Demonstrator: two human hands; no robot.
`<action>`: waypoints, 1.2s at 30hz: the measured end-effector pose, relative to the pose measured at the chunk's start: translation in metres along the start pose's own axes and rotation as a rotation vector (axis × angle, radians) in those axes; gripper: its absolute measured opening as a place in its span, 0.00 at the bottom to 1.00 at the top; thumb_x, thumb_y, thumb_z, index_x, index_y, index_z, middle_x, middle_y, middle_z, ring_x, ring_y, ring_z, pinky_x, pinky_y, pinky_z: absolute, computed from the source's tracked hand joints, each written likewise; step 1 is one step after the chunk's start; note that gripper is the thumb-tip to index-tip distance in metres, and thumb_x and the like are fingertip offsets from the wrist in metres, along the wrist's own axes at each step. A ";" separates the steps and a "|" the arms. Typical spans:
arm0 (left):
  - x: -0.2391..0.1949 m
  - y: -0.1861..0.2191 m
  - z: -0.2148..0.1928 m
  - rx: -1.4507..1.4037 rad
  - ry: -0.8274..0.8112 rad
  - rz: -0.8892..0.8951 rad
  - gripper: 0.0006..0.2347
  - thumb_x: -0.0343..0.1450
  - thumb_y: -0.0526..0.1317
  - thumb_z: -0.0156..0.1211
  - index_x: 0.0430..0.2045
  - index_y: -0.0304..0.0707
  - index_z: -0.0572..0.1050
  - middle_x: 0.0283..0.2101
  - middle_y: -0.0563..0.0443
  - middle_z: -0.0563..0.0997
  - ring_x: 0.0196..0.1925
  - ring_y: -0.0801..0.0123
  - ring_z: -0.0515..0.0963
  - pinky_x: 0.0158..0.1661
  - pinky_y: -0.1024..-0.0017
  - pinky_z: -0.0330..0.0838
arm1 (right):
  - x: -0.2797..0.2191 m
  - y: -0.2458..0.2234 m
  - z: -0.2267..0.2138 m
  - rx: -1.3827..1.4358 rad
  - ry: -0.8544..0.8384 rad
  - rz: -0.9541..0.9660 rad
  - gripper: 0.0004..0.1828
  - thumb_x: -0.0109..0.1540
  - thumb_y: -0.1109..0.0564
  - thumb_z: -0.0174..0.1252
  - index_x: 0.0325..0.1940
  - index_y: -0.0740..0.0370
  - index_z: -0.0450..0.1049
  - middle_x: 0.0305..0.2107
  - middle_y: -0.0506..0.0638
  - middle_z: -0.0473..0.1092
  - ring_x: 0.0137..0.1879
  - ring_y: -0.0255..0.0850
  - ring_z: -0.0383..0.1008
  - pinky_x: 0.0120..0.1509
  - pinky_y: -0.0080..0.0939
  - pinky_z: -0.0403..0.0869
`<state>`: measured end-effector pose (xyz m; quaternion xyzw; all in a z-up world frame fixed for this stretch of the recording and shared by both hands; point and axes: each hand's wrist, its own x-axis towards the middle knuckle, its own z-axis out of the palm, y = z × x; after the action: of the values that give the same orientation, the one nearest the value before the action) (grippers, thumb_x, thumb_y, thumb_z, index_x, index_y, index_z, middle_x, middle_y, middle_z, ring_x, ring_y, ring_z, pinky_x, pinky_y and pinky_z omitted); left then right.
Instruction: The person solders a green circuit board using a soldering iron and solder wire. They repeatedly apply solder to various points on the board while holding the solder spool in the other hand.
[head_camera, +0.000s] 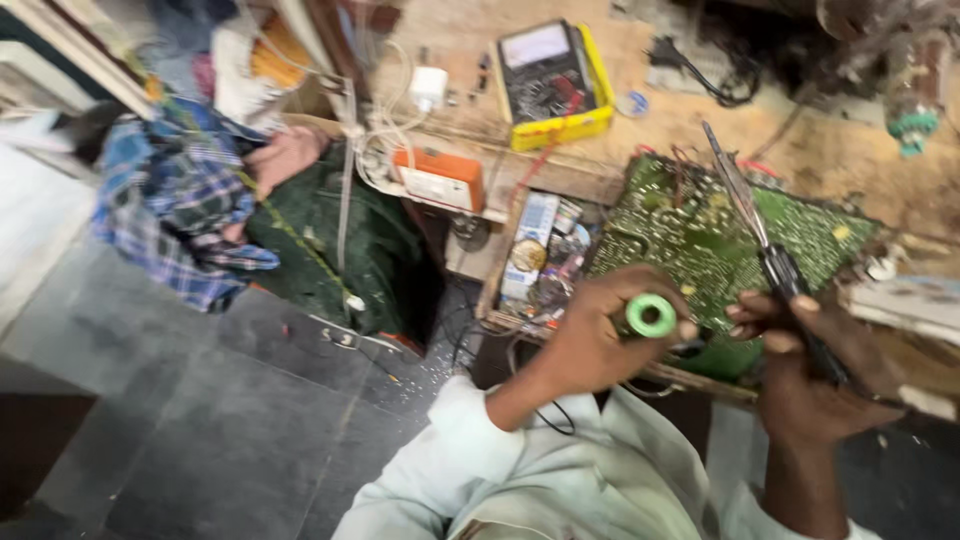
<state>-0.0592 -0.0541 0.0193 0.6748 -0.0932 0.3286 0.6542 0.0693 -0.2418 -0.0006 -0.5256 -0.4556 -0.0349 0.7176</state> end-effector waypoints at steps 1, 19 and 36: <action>-0.002 0.006 0.003 -0.007 0.002 0.006 0.07 0.71 0.28 0.67 0.38 0.36 0.77 0.39 0.50 0.80 0.43 0.69 0.81 0.46 0.74 0.75 | -0.005 0.001 0.005 -0.088 -0.003 -0.044 0.18 0.73 0.66 0.60 0.67 0.62 0.68 0.49 0.67 0.74 0.50 0.46 0.81 0.57 0.42 0.81; -0.006 0.010 -0.013 0.045 -0.175 -0.051 0.10 0.71 0.31 0.56 0.46 0.32 0.71 0.39 0.49 0.76 0.39 0.69 0.77 0.43 0.73 0.72 | -0.026 -0.003 0.023 -0.274 0.110 -0.082 0.17 0.75 0.65 0.65 0.62 0.61 0.64 0.49 0.58 0.66 0.40 0.38 0.75 0.40 0.32 0.80; -0.005 -0.006 -0.017 -0.058 -0.076 0.034 0.04 0.73 0.29 0.66 0.37 0.35 0.77 0.39 0.53 0.80 0.43 0.73 0.80 0.47 0.75 0.74 | -0.026 -0.011 0.024 -0.249 0.123 -0.016 0.17 0.78 0.65 0.64 0.64 0.60 0.63 0.48 0.54 0.64 0.39 0.38 0.72 0.43 0.36 0.80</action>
<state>-0.0650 -0.0388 0.0104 0.6656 -0.1388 0.3110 0.6640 0.0337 -0.2389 -0.0101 -0.6041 -0.4070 -0.1289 0.6729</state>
